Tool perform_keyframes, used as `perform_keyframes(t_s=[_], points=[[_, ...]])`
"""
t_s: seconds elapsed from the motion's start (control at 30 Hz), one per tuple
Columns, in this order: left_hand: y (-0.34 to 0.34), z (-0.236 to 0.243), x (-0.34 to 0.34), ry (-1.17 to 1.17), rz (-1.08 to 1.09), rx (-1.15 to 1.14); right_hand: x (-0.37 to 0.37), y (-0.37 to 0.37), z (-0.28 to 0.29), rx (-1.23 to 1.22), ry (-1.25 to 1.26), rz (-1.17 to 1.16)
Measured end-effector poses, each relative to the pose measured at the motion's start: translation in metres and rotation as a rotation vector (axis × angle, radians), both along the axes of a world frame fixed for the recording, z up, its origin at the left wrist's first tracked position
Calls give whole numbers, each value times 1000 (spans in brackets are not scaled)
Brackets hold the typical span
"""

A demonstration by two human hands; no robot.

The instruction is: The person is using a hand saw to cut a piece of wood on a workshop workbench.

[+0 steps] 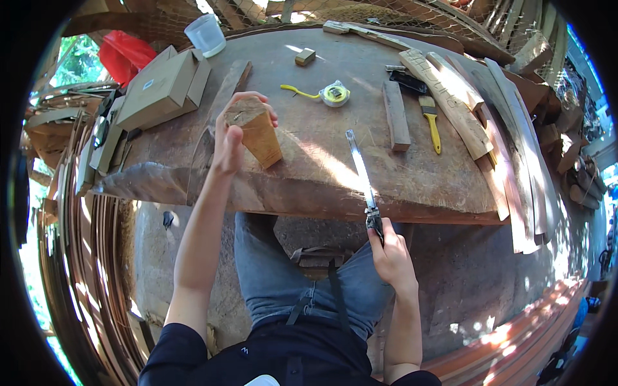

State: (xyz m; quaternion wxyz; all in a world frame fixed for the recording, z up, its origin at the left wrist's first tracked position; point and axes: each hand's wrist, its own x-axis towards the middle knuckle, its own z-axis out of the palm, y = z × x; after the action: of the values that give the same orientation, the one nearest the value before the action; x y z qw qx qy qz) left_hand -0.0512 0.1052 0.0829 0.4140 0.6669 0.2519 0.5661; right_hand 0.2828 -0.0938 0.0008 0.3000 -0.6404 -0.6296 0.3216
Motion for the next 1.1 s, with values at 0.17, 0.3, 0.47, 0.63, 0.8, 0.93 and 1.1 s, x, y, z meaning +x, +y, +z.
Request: perform_keyframes(t_s=[0.17, 0.3, 0.47, 0.63, 0.8, 0.93, 1.1], points=[[-7, -6, 15, 34, 168, 15, -7, 7, 11, -48, 110, 42], [-8, 9, 25, 249, 453, 88, -11, 7, 7, -28, 90, 52], [25, -24, 59, 707, 699, 461, -10, 2, 12, -220, 204, -58], [29, -60, 101, 1016, 627, 477, -8, -1, 16, -219, 250, -190], [29, -73, 74, 1071, 357, 513, -14, 6, 20, -77, -27, -155], [24, -61, 46, 880, 240, 524, -32, 15, 29, 43, -154, -109], [30, -73, 60, 1009, 296, 355, -60, 35, 24, 31, -292, -59]])
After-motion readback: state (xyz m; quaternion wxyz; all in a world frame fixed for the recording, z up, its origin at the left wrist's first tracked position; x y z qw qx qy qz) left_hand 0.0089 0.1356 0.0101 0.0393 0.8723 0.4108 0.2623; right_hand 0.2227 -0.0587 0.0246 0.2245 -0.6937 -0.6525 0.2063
